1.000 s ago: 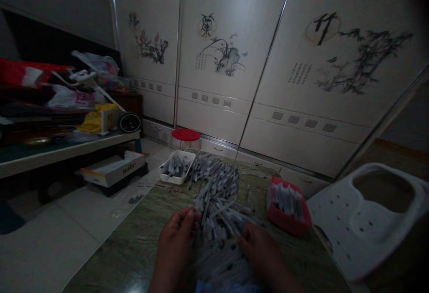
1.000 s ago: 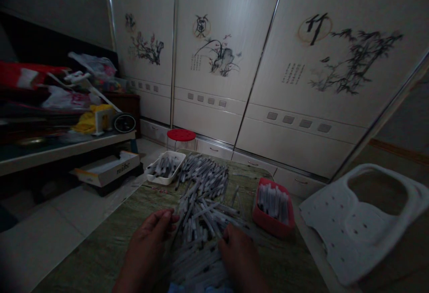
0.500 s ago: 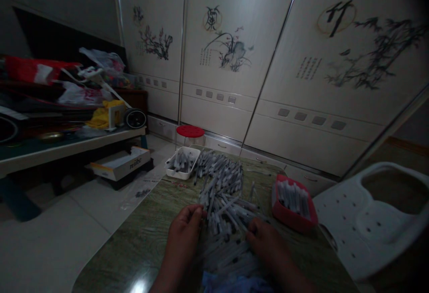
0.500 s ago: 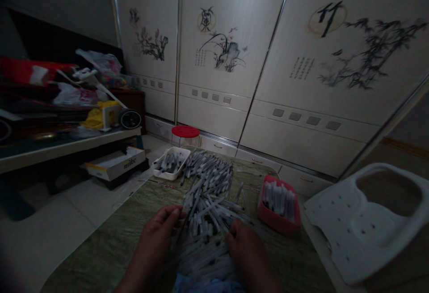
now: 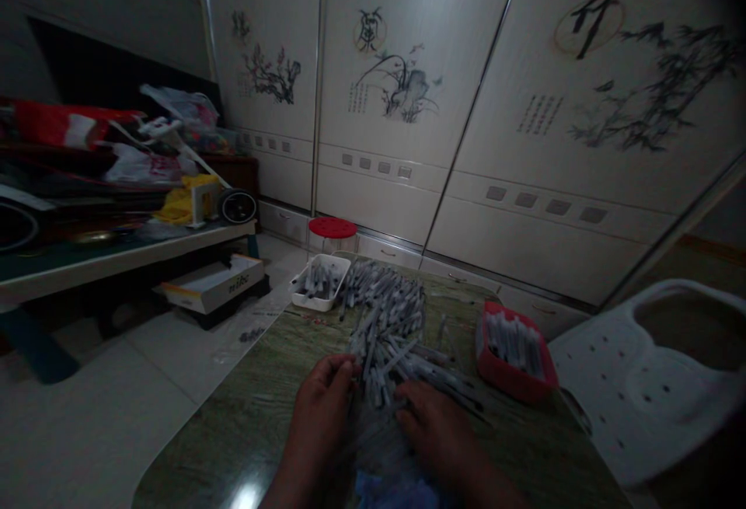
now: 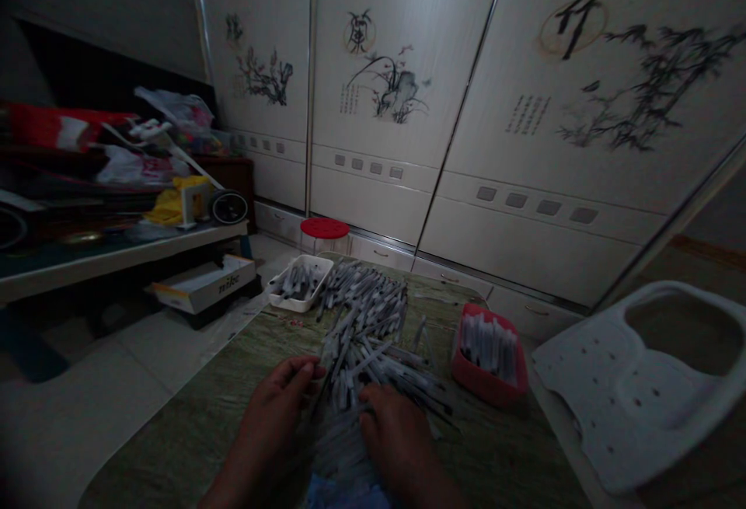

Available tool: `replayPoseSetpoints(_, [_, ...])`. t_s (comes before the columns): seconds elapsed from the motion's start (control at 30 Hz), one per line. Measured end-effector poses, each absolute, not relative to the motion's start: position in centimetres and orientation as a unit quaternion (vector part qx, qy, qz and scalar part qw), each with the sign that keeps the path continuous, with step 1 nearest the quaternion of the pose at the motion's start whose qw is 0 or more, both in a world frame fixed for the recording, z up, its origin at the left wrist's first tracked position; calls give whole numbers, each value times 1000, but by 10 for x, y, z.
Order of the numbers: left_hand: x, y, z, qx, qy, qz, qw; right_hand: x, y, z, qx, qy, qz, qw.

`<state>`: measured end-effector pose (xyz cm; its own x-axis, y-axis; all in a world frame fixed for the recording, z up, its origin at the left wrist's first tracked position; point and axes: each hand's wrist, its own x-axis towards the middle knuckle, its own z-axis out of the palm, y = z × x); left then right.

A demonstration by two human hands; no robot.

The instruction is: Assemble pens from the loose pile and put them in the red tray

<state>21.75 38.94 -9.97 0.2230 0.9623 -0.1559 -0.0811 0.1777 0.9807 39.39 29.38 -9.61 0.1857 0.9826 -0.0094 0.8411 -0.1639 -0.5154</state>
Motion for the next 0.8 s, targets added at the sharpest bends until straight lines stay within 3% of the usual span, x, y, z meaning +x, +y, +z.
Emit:
replayPoseSetpoints(0.5, [216, 386, -95, 480, 442, 434, 621, 413, 274, -91, -745, -584, 208, 247])
replayPoseSetpoints(0.8, [231, 374, -102, 461, 337, 357, 740, 401, 273, -90, -729, -556, 233, 325])
